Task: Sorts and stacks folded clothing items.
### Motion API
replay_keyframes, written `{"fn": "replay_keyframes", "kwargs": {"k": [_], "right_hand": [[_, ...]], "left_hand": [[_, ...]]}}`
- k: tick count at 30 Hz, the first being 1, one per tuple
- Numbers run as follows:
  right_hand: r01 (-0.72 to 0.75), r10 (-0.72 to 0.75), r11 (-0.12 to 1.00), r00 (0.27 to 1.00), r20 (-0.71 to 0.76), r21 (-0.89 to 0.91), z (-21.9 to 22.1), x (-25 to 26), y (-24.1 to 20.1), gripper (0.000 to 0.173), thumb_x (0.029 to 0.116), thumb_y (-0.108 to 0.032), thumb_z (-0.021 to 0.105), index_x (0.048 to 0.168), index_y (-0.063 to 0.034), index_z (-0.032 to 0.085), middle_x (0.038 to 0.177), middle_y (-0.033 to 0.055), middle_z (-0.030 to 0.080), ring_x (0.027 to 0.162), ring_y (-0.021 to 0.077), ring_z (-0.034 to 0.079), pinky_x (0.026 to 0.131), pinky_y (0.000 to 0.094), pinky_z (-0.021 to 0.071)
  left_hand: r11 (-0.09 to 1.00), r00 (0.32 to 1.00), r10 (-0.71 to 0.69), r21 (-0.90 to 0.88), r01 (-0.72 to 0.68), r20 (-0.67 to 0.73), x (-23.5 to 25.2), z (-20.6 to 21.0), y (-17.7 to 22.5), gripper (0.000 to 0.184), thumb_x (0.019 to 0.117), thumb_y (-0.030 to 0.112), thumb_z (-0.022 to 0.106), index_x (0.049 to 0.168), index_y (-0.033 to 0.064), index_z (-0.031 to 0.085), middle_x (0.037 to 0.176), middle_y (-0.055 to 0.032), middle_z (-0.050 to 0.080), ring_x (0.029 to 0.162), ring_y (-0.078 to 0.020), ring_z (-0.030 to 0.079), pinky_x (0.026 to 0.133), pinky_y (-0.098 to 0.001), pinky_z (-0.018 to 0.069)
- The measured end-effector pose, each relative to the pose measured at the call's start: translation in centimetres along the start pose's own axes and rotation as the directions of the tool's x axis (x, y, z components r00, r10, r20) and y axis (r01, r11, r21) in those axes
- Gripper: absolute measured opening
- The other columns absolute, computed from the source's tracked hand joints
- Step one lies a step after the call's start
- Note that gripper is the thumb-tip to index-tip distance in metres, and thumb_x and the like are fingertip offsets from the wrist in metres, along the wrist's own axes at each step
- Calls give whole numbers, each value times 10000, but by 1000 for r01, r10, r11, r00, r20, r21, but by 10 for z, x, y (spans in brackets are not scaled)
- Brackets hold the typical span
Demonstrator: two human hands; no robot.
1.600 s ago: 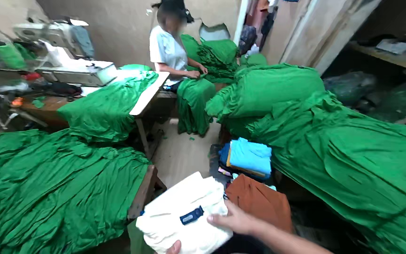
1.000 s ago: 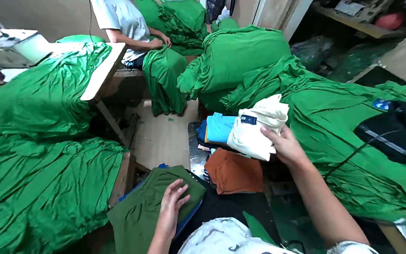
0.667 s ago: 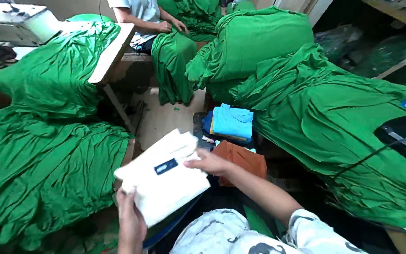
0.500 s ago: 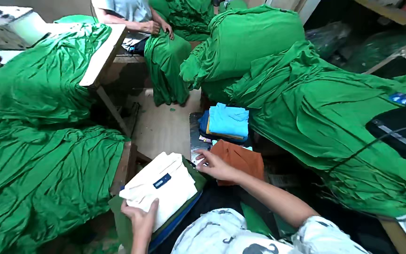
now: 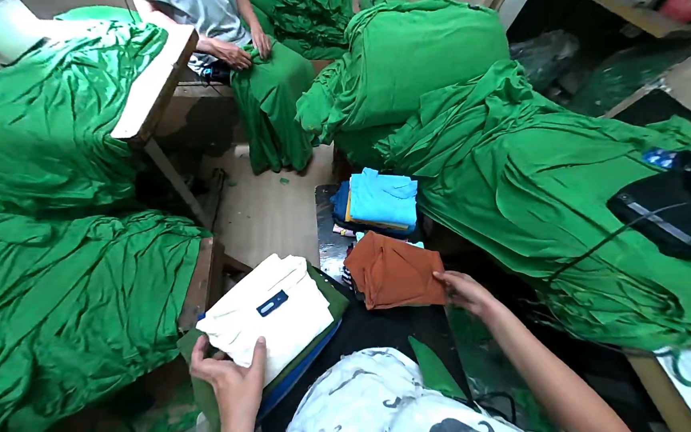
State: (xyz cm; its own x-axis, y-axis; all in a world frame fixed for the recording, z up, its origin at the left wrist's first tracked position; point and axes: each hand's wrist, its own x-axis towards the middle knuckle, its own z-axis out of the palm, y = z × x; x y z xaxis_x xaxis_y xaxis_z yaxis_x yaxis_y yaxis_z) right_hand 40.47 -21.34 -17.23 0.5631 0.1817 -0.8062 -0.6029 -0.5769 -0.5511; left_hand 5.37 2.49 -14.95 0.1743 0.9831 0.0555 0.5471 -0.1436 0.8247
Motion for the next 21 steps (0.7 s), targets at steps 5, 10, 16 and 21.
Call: {"fn": "replay_keyframes", "kwargs": {"k": [5, 10, 16, 21], "right_hand": [[16, -15, 999, 1000, 9, -43, 0, 1, -10, 485, 1049, -285, 588, 1412, 12, 468, 1236, 228, 599, 1045, 291, 622, 877, 450, 537], [74, -83, 990, 994, 76, 120, -1, -16, -22, 322, 1063, -209, 517, 1324, -21, 511, 1018, 130, 664, 848, 191, 680, 724, 357, 586], [95, -106, 978, 993, 49, 188, -1, -10, -11, 338, 1042, -124, 512, 1362, -20, 478, 1060, 138, 639, 876, 191, 656, 750, 361, 566], [10, -40, 976, 990, 133, 218, -5, 6, 2, 347, 1064, -187, 450, 1386, -59, 448, 1117, 145, 620, 938, 226, 653, 776, 399, 566]], "left_hand": [[995, 993, -102, 0, 102, -57, -3, -9, -1, 1030, 764, 121, 805, 1540, -86, 159, 1551, -381, 176, 1149, -295, 579, 740, -342, 564], [998, 995, -64, -30, 62, -74, -8, -10, 1, 993, 781, 111, 782, 1519, -117, 159, 1545, -398, 182, 1228, -333, 542, 817, -368, 559], [978, 959, 202, -4, -207, -200, -10, -3, -8, 755, 840, 104, 686, 1380, -238, 286, 1444, -457, 341, 1213, -303, 525, 882, -338, 495], [927, 907, 352, -46, -372, -230, -10, 5, -2, 684, 859, 143, 660, 1316, -229, 314, 1415, -383, 386, 1203, -138, 521, 852, -194, 480]]}}
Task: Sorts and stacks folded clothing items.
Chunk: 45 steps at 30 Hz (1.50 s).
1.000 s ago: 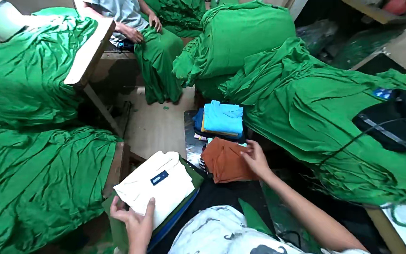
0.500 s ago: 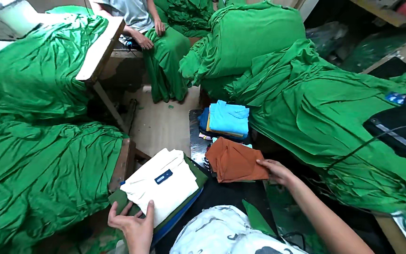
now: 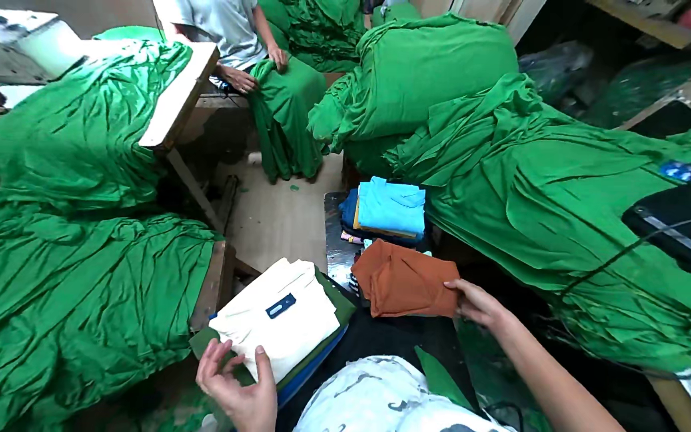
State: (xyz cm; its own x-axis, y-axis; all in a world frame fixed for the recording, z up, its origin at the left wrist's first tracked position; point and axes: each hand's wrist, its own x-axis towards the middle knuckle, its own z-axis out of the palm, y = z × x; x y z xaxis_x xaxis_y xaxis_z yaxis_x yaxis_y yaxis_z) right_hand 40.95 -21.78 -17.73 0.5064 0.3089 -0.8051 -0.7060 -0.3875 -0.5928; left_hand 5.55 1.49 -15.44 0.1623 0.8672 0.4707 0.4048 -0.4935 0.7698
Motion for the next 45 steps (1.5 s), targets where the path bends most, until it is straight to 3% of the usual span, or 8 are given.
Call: {"fn": "replay_keyframes", "kwargs": {"k": [6, 9, 13, 20, 26, 31, 40, 45], "right_hand": [[115, -139, 954, 988, -70, -278, 4, -10, -10, 395, 1034, -139, 581, 1387, 17, 500, 1185, 205, 628, 992, 242, 637, 849, 401, 542], [205, -240, 933, 967, -86, -296, 9, -12, -8, 393, 1012, -92, 599, 1370, 47, 513, 1206, 232, 628, 1019, 256, 649, 895, 414, 542], [190, -199, 973, 978, -56, -133, 8, -10, 0, 377, 1033, -86, 549, 1385, 26, 473, 1134, 187, 642, 931, 210, 672, 818, 373, 574], [158, -158, 987, 987, -14, -18, 5, -6, 3, 436, 1017, -25, 515, 1441, -19, 410, 1151, 174, 622, 930, 213, 668, 794, 378, 580], [308, -304, 947, 951, -52, 90, 3, -1, 8, 310, 1005, 11, 509, 1313, 30, 479, 1051, 114, 642, 877, 136, 675, 784, 309, 586], [210, -208, 978, 973, -101, 14, 6, 10, 19, 337, 1030, -69, 567, 1333, 54, 484, 1121, 184, 617, 922, 194, 643, 812, 353, 556], [50, -54, 998, 988, -146, -28, 8, 5, 13, 554, 1051, -255, 584, 1475, 14, 350, 1243, 258, 573, 1013, 299, 627, 839, 435, 543], [31, -36, 997, 997, 69, 69, 5, -3, 2, 417, 1102, -345, 423, 1381, -40, 475, 1130, 125, 660, 963, 194, 680, 820, 366, 582]], "left_hand": [[983, 946, 73, -184, -14, 317, -4, 27, 40, 469, 885, 140, 664, 1235, -128, 504, 1272, -269, 576, 1047, -158, 615, 791, -272, 521], [993, 585, 15, -81, 86, 811, 1, 67, 66, 377, 951, 155, 653, 1220, -105, 608, 1187, -276, 655, 1067, -363, 671, 899, -480, 558], [969, 188, -217, 188, 163, 958, -6, 130, 76, 642, 994, 366, 642, 1422, -74, 454, 1319, -246, 597, 1194, -357, 615, 1050, -492, 480], [961, 246, -250, 209, 183, 936, 3, 146, 103, 444, 976, 248, 676, 1269, -70, 578, 991, -173, 665, 920, -302, 656, 881, -479, 521], [997, 503, 68, -78, -1, 861, 22, 150, 136, 326, 962, 154, 649, 1166, -100, 640, 939, -211, 671, 854, -332, 668, 800, -479, 546], [951, 260, -305, 280, 130, 916, 28, 176, 89, 466, 1006, 248, 632, 1326, -79, 541, 1065, -237, 668, 1024, -373, 657, 959, -536, 499], [958, 362, -279, 233, 166, 889, 22, 167, 78, 479, 973, 261, 678, 1285, -88, 578, 1333, -302, 541, 1272, -431, 524, 1078, -513, 434], [937, 399, -296, 183, 296, 868, 13, 167, 68, 610, 954, 204, 699, 1397, -117, 431, 1415, -319, 481, 1251, -386, 571, 1063, -448, 479]]}}
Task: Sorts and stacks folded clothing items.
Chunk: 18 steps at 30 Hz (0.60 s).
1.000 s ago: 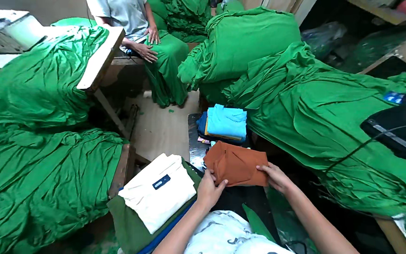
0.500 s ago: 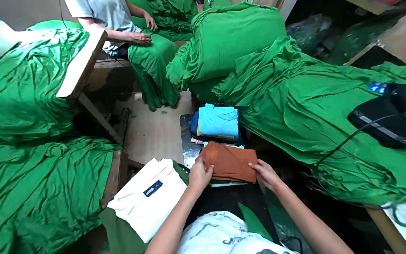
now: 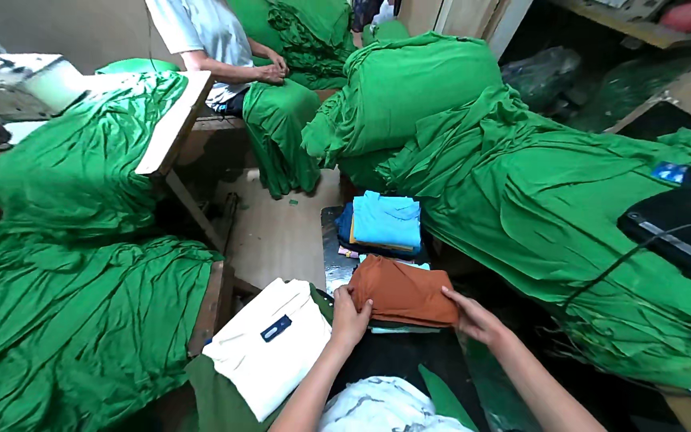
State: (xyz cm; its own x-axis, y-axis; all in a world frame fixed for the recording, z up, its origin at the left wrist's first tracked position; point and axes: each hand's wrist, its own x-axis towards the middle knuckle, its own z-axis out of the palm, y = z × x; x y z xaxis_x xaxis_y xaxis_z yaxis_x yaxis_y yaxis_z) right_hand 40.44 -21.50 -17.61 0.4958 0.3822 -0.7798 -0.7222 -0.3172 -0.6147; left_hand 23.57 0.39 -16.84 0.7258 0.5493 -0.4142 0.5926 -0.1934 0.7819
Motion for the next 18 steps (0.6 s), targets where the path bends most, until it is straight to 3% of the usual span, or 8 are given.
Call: {"fn": "replay_keyframes", "kwargs": {"k": [2, 4, 7, 10, 15, 18], "right_hand": [[-6, 7, 1000, 999, 45, -8, 11, -8, -10, 390, 1105, -355, 397, 1331, -54, 501, 1067, 94, 678, 929, 171, 690, 798, 352, 593], [78, -78, 996, 997, -14, -43, 31, -20, -21, 317, 1071, -224, 489, 1321, -31, 496, 989, 109, 696, 836, 174, 708, 716, 347, 606], [241, -240, 964, 971, 14, -109, 58, -44, -44, 480, 997, -50, 537, 1451, -39, 381, 1064, 115, 667, 840, 154, 705, 713, 327, 611], [405, -369, 886, 911, 187, -227, 87, -70, -66, 515, 934, -7, 564, 1428, -10, 420, 1107, 103, 667, 873, 131, 707, 745, 309, 615], [639, -485, 753, 700, 524, -157, 134, -108, -96, 462, 880, -37, 595, 1333, -40, 503, 1091, -16, 708, 947, 65, 710, 838, 263, 613], [667, -500, 745, 552, 667, 6, 162, -123, -112, 387, 906, 2, 569, 1283, -71, 517, 1055, -59, 726, 943, 46, 711, 854, 254, 612]], "left_hand": [[999, 1000, -14, -49, 13, -5, -2, 0, -4, 622, 953, 177, 693, 1417, -119, 405, 1433, -325, 459, 1256, -387, 567, 1060, -444, 483], [997, 998, -9, -83, 4, -55, -7, -2, -5, 662, 933, 174, 704, 1432, -125, 387, 1453, -342, 431, 1304, -420, 515, 1080, -469, 455], [984, 986, 33, -169, -60, -161, -18, -4, -4, 731, 921, 204, 709, 1459, -135, 347, 1477, -367, 392, 1348, -442, 465, 1105, -488, 424], [924, 971, 67, -351, -148, -230, -29, -11, 1, 740, 941, 202, 689, 1476, -139, 309, 1502, -369, 368, 1383, -422, 446, 1127, -472, 418], [724, 985, -37, -684, -88, -167, -48, -48, 14, 698, 1008, 213, 564, 1538, -80, 217, 1479, -275, 440, 1310, -268, 527, 1081, -405, 459], [560, 985, -72, -824, -92, -160, -64, -81, 4, 640, 1013, 330, 451, 1509, -20, 247, 1280, -98, 594, 1117, -104, 622, 964, -316, 539]]}}
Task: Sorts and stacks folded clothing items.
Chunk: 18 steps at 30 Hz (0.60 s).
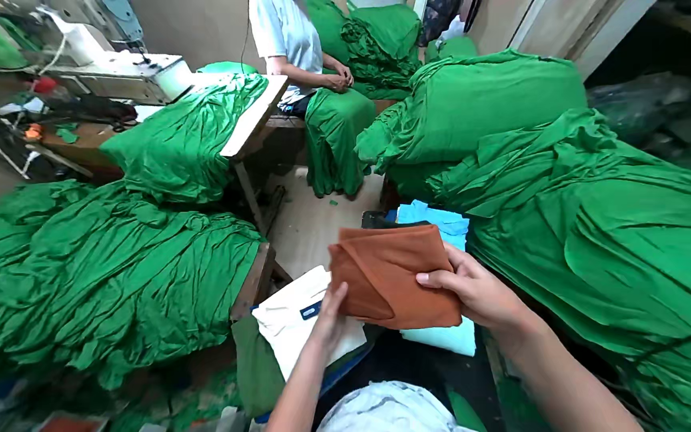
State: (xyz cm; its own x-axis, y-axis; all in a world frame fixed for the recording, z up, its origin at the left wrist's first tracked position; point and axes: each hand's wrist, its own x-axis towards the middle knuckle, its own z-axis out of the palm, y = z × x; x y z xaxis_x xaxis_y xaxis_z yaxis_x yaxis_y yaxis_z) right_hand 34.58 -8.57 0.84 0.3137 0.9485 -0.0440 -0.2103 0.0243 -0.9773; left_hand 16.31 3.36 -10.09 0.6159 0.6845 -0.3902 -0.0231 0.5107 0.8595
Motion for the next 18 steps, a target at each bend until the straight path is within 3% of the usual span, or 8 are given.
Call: {"fn": "replay_keyframes", "kwargs": {"k": [2, 4, 5, 10, 12, 14, 16, 18], "right_hand": [[6, -16, 994, 995, 94, 105, 15, 12, -10, 324, 917, 11, 543, 1220, -100, 528, 1014, -66, 734, 909, 44, 715, 836, 254, 612], [-11, -21, 981, 987, 161, 196, 30, 20, -11, 281, 927, 11, 526, 1178, -115, 535, 983, -67, 735, 885, 40, 714, 819, 250, 611], [-27, -17, 970, 983, 180, 240, 37, 22, -10, 271, 927, 15, 518, 1159, -121, 541, 967, -68, 739, 873, 38, 715, 808, 246, 612], [-205, 154, 931, 971, 186, 302, 60, 24, 29, 248, 906, -3, 515, 1122, -115, 562, 916, -53, 742, 825, 48, 719, 764, 258, 614], [-370, 343, 905, 927, 154, 211, 61, 31, 73, 267, 950, -41, 524, 1217, -51, 528, 954, 13, 713, 848, 92, 708, 784, 295, 608], [-534, 522, 841, 844, 123, 93, 53, 40, 135, 390, 1021, -90, 538, 1384, 30, 461, 1129, 143, 651, 973, 185, 670, 880, 374, 568], [-590, 582, 806, 805, 113, 53, 46, 42, 168, 431, 1032, -108, 542, 1417, 46, 422, 1218, 185, 611, 1036, 216, 647, 924, 397, 545], [-579, 566, 814, 810, 156, 54, 44, 40, 162, 441, 1025, -105, 541, 1423, 31, 407, 1238, 164, 604, 1051, 189, 645, 933, 377, 545]], "left_hand": [[988, 997, 57, -137, -64, -59, -16, -22, 15, 607, 906, 477, 632, 1302, 60, 439, 1011, 33, 701, 912, -44, 692, 797, -268, 596], [955, 973, 159, -222, -194, -165, -40, -40, 30, 735, 618, 588, 882, 1125, 139, 597, 870, 65, 747, 787, -56, 729, 683, -271, 624], [936, 947, 227, -215, -277, -229, -55, -44, 39, 739, 577, 558, 914, 1117, 153, 614, 862, 63, 754, 767, -63, 736, 664, -276, 632], [906, 754, 418, 169, -389, -506, -123, -46, 56, 515, 836, 37, 632, 1260, 49, 340, 946, 160, 677, 840, 66, 688, 767, -179, 611], [949, 730, 314, 232, -216, -607, -116, -57, 28, 605, 886, 9, 608, 1390, -49, 278, 1079, 9, 618, 922, 28, 670, 824, -199, 594], [975, 726, 179, 221, -39, -664, -96, -82, -18, 784, 920, 46, 679, 1530, -74, 203, 1377, -238, 516, 1178, -176, 601, 994, -341, 524], [977, 702, 143, 212, 12, -698, -84, -97, -47, 852, 903, 56, 712, 1554, -68, 176, 1473, -325, 418, 1298, -310, 517, 1066, -430, 464], [970, 671, 176, 242, 5, -720, -86, -94, -47, 852, 887, 56, 711, 1545, -73, 186, 1467, -329, 407, 1295, -303, 503, 1063, -420, 458]]}}
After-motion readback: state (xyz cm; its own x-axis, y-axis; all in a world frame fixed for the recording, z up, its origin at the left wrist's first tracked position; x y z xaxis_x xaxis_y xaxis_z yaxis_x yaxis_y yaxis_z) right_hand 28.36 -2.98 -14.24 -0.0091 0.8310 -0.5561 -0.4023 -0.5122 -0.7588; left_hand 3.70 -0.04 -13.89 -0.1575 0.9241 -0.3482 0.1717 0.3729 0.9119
